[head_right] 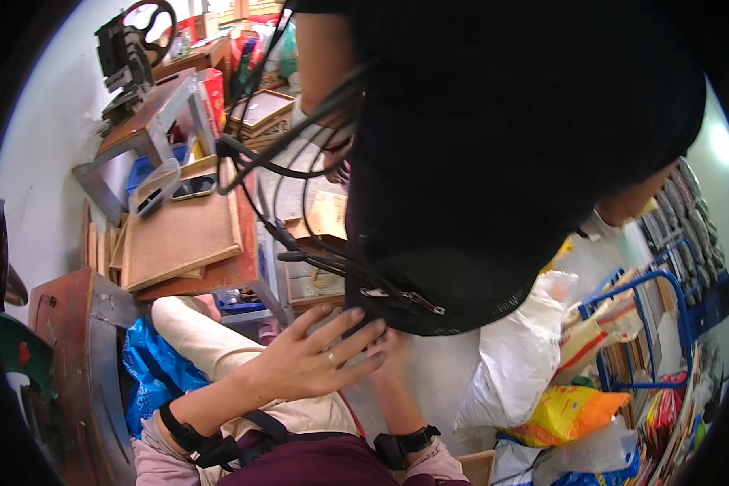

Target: The recorder is operating a manual mechanical press to cut and process metal strips.

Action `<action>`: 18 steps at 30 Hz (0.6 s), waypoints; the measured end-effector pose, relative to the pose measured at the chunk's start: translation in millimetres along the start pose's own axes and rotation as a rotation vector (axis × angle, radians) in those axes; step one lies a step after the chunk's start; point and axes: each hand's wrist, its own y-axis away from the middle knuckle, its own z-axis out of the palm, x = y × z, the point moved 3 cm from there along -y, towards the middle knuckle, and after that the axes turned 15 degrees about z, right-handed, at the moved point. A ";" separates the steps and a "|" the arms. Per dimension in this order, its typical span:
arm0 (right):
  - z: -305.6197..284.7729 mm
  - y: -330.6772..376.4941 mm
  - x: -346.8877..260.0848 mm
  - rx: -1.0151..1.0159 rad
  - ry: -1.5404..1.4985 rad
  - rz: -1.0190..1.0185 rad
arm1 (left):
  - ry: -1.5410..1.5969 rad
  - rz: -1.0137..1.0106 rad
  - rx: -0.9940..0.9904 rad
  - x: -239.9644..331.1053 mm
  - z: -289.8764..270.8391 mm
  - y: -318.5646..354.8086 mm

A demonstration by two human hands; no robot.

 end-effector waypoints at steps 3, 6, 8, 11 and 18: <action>21.2 -8.1 39.4 0.060 0.112 0.262 | -0.044 -0.061 0.020 3.0 -15.6 42.7; 78.9 -1.7 75.7 0.018 0.696 0.483 | -0.089 -0.378 -0.012 8.3 -40.4 107.2; 98.9 -11.2 95.4 -0.118 0.908 0.534 | -0.151 -0.571 -0.018 17.9 -57.1 153.1; 138.0 -22.6 124.2 -0.285 1.208 0.494 | -0.215 -0.871 -0.018 46.4 -80.3 213.9; 235.5 -20.2 231.5 -0.748 1.325 0.551 | -0.474 -1.304 0.204 125.8 -112.3 279.4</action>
